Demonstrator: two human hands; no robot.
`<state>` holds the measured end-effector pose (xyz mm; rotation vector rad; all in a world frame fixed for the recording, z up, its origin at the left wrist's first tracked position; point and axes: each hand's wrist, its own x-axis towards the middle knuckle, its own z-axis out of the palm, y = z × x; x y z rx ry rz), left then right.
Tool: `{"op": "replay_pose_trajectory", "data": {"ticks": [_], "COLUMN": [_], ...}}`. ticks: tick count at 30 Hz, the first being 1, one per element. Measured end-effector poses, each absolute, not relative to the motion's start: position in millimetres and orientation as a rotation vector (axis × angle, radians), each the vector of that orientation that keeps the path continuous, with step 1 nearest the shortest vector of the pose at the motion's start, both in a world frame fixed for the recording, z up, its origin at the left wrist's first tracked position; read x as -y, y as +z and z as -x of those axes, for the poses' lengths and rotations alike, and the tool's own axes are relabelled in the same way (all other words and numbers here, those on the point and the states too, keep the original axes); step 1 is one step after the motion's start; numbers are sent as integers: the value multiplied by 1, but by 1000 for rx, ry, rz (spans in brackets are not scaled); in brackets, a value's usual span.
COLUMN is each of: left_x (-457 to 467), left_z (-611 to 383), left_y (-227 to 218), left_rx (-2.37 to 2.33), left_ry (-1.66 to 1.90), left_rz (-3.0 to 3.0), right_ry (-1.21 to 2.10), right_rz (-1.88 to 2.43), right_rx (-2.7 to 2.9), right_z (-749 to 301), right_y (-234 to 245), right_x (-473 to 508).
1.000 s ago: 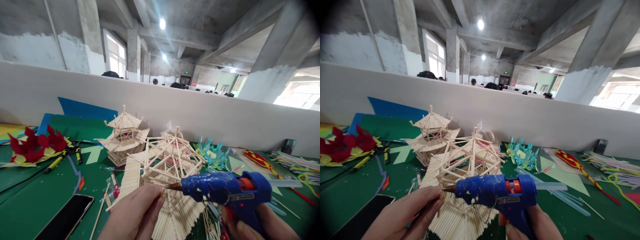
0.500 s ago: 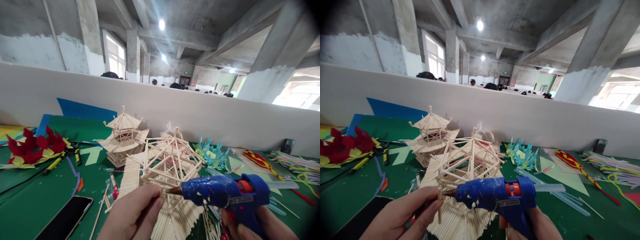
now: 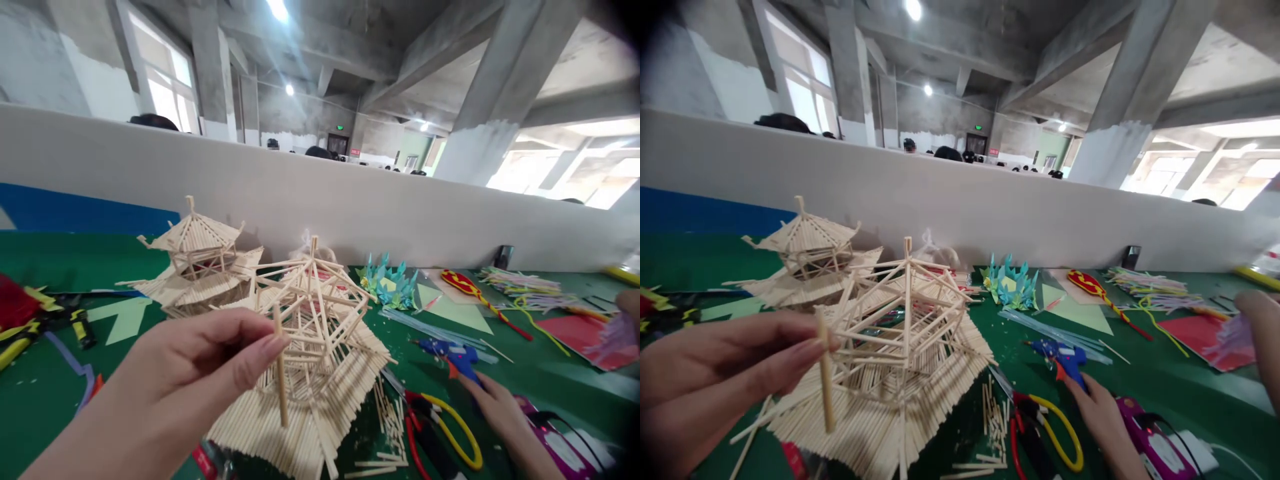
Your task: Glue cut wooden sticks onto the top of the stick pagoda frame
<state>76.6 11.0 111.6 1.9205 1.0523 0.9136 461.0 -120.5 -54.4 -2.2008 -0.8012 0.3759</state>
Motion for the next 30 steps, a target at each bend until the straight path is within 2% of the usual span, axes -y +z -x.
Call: {"op": "replay_pose_trajectory", "data": {"ticks": [4, 8, 10, 14, 18, 22, 30], "left_x": [-24, -36, -42, -55, -66, -75, -83], "left_z": [-89, -98, -101, -107, -113, -119, -124], "left_y": [124, 132, 135, 141, 146, 146, 145], "left_rx": [-983, -969, -987, -1022, -1033, -1010, -1029], "left_ry": [817, 755, 745, 732, 737, 704, 655], "left_rz": [-1895, -1832, -1862, -1934, -1936, -1957, -2041], "right_ry": [353, 62, -2, 125, 204, 203, 223], "right_rz": [2330, 2451, 2298, 1827, 1517, 1331, 1276], "right_rx": [851, 966, 1114, 1323, 1469, 1514, 1579], "right_z": [-476, -459, -436, -373, -322, -299, -287], "right_y": [-77, -51, -21, 43, 85, 103, 109], "right_x": [125, 120, 109, 76, 43, 20, 0]}}
